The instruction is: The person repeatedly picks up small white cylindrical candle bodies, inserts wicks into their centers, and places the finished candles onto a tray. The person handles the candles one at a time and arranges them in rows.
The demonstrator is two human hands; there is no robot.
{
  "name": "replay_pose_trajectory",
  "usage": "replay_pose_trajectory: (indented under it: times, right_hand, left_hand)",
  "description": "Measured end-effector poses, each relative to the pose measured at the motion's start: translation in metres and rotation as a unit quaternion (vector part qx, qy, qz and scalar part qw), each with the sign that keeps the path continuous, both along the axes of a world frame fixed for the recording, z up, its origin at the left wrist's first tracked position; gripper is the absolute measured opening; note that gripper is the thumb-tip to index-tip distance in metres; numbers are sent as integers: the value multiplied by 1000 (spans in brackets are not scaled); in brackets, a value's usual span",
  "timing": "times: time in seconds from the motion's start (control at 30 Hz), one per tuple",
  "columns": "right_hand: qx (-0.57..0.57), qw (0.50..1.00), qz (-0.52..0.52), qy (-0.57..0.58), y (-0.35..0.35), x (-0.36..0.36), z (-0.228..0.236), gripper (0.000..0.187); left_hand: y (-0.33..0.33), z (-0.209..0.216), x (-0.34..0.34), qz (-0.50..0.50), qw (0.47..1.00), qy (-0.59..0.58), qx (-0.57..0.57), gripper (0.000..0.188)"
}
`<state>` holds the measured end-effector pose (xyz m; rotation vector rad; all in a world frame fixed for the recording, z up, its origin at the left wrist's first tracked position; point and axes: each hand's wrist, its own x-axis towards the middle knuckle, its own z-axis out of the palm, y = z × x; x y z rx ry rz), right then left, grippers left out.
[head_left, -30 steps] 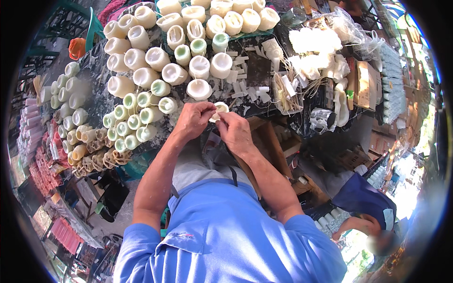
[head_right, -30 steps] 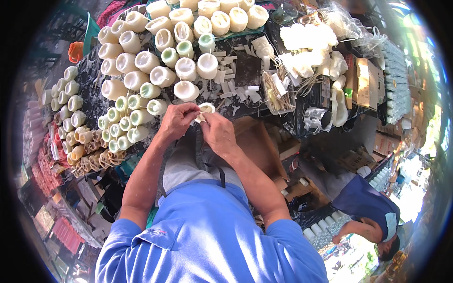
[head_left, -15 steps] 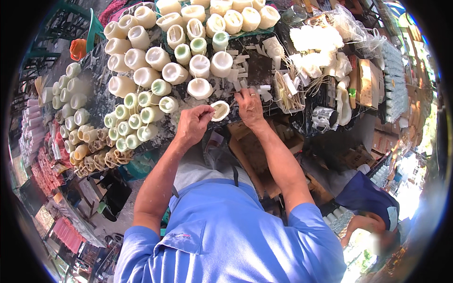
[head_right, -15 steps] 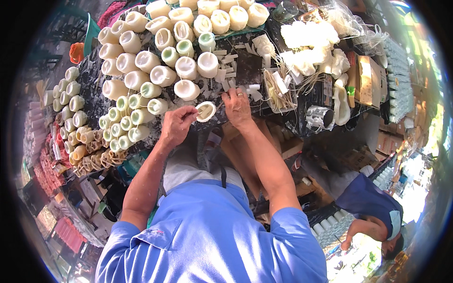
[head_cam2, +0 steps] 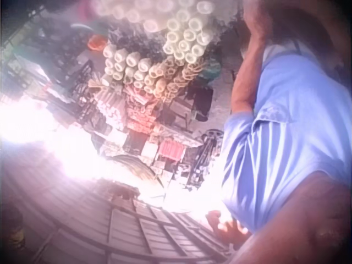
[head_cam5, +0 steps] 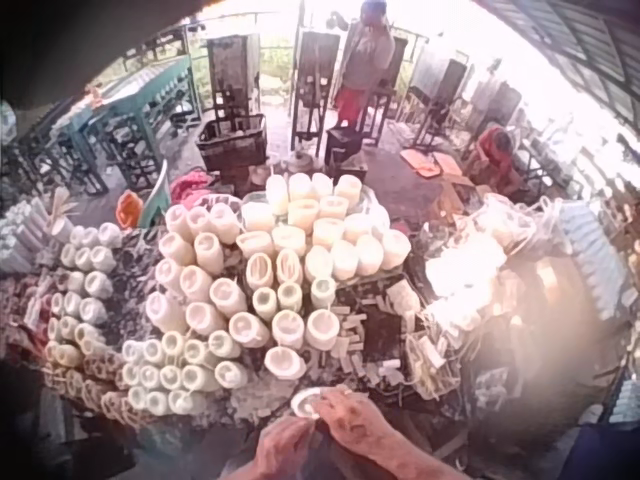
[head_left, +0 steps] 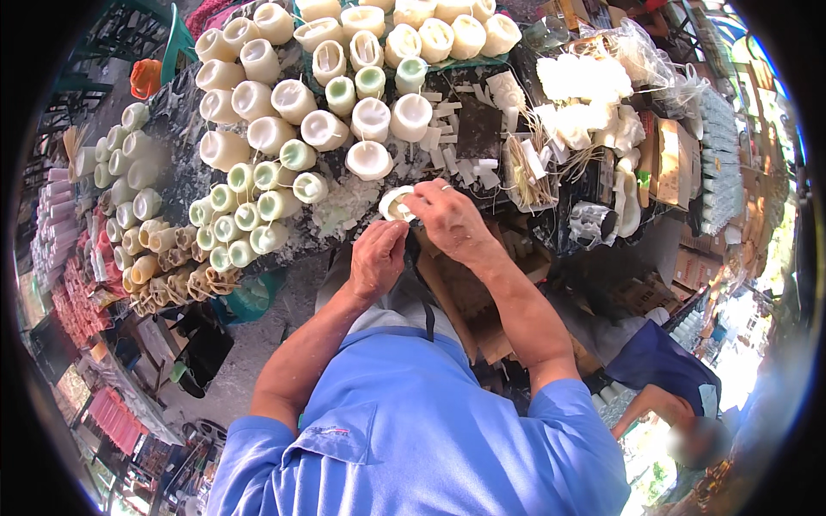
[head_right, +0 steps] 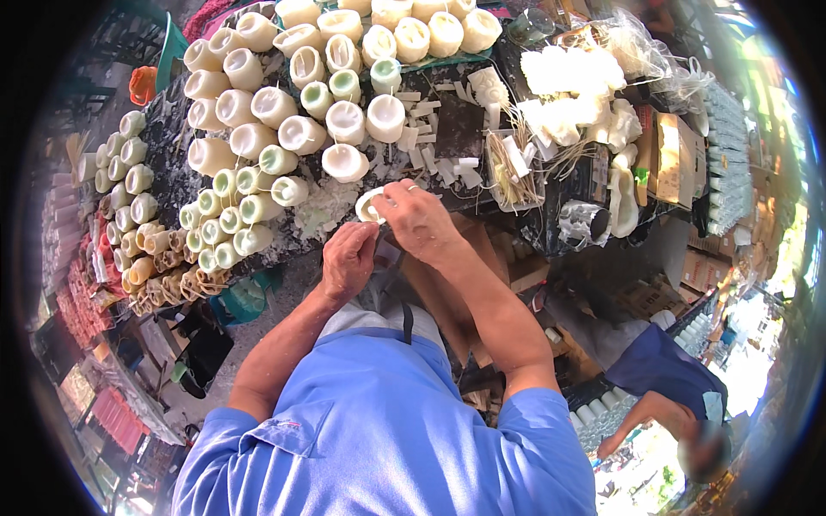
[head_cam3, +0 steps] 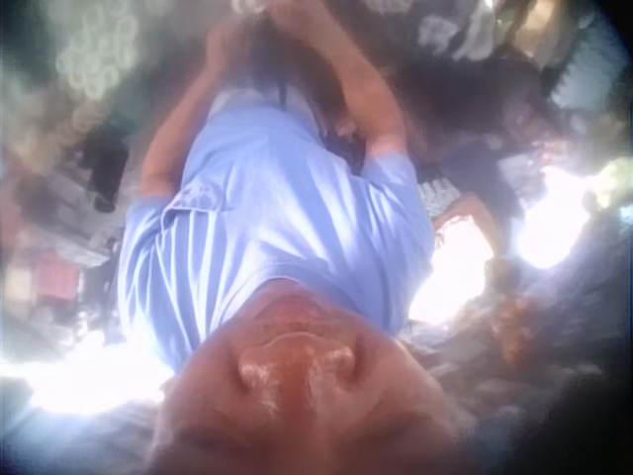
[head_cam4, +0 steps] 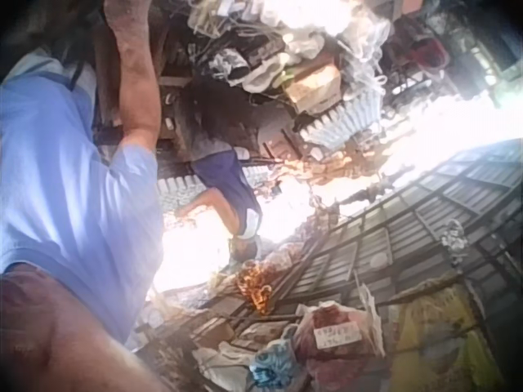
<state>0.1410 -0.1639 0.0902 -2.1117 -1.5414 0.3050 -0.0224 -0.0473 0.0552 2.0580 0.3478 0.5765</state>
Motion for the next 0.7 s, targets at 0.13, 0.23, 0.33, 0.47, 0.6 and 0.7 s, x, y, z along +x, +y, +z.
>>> replay_pose_trajectory:
  times: [0.13, 0.23, 0.33, 0.47, 0.6, 0.7]
  right_hand:
    - [19, 1000, 7, 14, 9, -10, -2, 23]
    - [64, 995, -67, 43, -4, -7, -12, 18]
    - [65, 976, -205, 43, -31, 10, -26, 13]
    - [47, 966, -253, 8, -39, 21, -65, 3]
    - [-22, 965, -258, -43, -19, 25, -102, 8]
    - [-81, 943, -311, -90, 7, 25, -118, 12]
  left_hand:
    - [2, -1, 1, -10, 1000, -5, 5, 17]
    - [4, -1, 1, -6, 1000, 0, 5, 16]
    - [5, 0, 3, 8, 1000, 5, 3, 13]
    - [9, 3, 5, 30, 999, 22, -17, 10]
    - [17, 3, 8, 32, 996, 66, -50, 8]
    - [25, 2, 10, 32, 992, 90, -80, 10]
